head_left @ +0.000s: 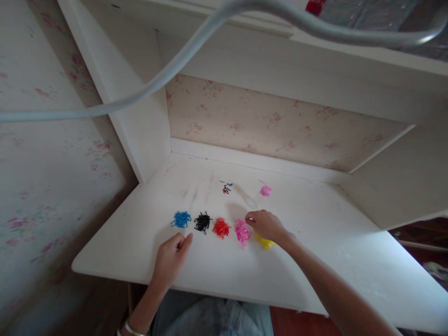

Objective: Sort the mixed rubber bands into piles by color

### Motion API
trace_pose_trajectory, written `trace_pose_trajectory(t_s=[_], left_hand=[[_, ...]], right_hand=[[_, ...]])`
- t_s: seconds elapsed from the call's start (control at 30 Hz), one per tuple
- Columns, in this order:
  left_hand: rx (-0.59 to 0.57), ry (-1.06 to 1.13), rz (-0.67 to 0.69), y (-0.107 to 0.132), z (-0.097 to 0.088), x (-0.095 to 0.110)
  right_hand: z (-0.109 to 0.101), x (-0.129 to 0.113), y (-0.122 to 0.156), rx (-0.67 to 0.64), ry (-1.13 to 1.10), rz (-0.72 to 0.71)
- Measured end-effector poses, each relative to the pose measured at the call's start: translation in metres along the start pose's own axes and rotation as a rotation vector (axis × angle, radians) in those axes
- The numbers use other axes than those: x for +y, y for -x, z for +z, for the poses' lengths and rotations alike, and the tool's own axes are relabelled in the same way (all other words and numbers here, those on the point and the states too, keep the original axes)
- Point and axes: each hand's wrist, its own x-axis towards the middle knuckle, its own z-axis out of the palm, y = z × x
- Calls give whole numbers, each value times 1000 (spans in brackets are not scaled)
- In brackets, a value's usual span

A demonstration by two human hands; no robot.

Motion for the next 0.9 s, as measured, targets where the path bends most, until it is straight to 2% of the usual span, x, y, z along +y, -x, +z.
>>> trace_pose_trajectory(t_s=[0.27, 0.43, 0.53, 0.63, 0.7, 0.8, 0.9], left_hand=[[13, -31, 23, 0, 1, 0], [5, -59, 32, 1, 2, 0], [-11, -90, 69, 4, 3, -2], [-32, -140, 84, 5, 4, -2], [-57, -173, 81, 2, 4, 2], [-105, -238, 115, -9, 5, 24], [-149, -342, 221, -29, 12, 63]], right_hand=[[2, 0, -4, 38, -102, -27], [7, 16, 12, 140, -201, 51], [27, 33, 32, 247, -436, 130], [60, 51, 58, 328, -708, 226], [83, 59, 77, 392, -875, 344], [109, 63, 99, 470, -1027, 537], [120, 59, 108, 489, -1029, 615]])
